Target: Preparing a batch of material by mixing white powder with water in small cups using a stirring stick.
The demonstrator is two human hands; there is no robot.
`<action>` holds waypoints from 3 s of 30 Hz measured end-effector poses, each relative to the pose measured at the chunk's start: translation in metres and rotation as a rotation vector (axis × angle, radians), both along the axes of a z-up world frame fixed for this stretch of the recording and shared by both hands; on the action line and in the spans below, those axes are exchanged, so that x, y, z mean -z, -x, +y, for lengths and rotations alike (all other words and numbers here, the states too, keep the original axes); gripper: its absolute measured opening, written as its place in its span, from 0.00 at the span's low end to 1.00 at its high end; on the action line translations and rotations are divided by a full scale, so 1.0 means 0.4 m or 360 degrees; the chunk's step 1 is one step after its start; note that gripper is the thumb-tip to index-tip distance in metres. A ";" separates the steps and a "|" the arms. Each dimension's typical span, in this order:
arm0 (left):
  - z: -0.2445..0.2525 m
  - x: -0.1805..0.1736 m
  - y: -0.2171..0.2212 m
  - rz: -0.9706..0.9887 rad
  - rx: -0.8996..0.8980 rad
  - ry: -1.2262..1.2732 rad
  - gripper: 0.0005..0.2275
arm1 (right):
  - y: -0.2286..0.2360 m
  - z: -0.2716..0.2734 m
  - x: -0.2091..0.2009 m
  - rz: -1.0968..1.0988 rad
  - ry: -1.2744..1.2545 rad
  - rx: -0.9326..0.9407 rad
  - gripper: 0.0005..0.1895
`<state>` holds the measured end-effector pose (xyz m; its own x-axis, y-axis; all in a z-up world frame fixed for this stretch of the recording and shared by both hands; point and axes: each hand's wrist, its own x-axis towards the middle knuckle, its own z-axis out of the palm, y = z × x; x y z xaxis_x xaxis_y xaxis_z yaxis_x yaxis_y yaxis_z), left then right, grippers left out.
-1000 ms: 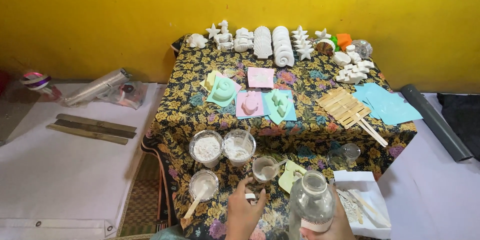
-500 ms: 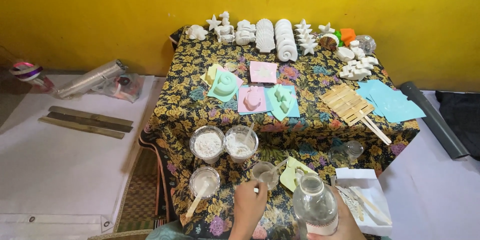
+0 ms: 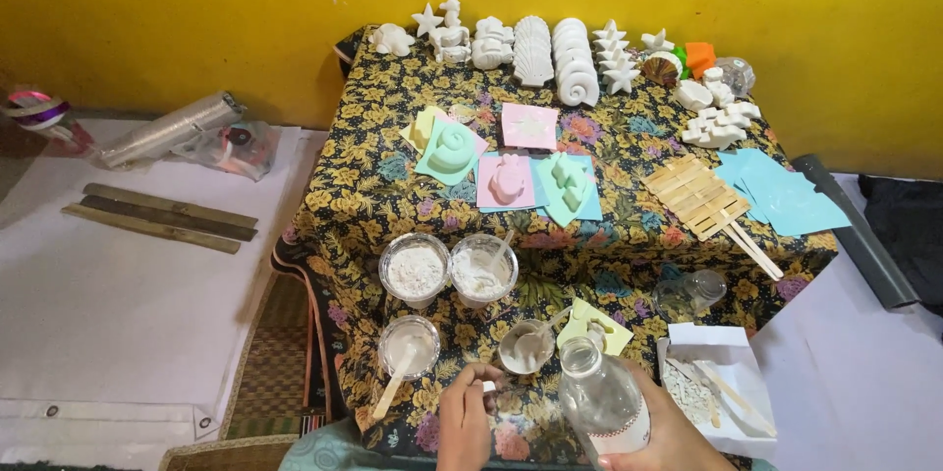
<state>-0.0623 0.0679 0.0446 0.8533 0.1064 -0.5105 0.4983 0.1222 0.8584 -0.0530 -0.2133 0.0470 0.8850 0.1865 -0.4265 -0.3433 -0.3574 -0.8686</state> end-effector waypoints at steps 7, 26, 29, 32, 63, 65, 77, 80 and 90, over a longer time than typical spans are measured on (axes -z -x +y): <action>0.015 0.027 0.000 -0.0037 -0.0097 -0.0034 0.17 | -0.034 0.045 -0.052 0.0095 0.0205 -0.0081 0.63; 0.024 0.037 0.000 -0.0045 -0.0082 -0.0016 0.23 | -0.060 0.049 -0.011 0.0204 0.0379 -0.0127 0.61; 0.021 0.066 0.002 -0.0137 -0.0091 -0.0099 0.19 | -0.060 0.054 -0.014 0.0212 0.0368 -0.0114 0.62; 0.027 0.033 -0.001 -0.0011 -0.0097 -0.0067 0.17 | -0.069 0.054 -0.014 0.0289 0.0589 -0.0144 0.65; -0.041 -0.424 -0.074 -0.1730 0.0618 0.0060 0.11 | -0.016 0.116 -0.159 -0.0801 -0.0274 0.0174 0.61; -0.048 -0.447 -0.078 -0.1883 0.0574 -0.0024 0.10 | -0.022 0.121 -0.210 -0.0929 -0.0178 0.0118 0.57; -0.051 -0.476 -0.039 -0.1812 -0.0683 0.0056 0.08 | -0.175 0.257 -0.466 -0.1413 -0.0744 -0.0173 0.58; -0.075 -0.253 0.037 -0.2155 -0.1083 0.0002 0.16 | -0.265 0.365 -0.544 -0.1738 -0.0465 -0.0062 0.57; -0.073 0.286 0.001 -0.0989 -0.0404 -0.0866 0.04 | -0.601 0.764 -0.461 -0.1587 -0.0640 0.0223 0.53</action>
<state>-0.0628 0.0388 -0.0697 0.8781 0.4259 0.2181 -0.0677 -0.3407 0.9377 0.1873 0.0924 0.2314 0.8235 0.0221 0.5668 0.5669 0.0032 -0.8238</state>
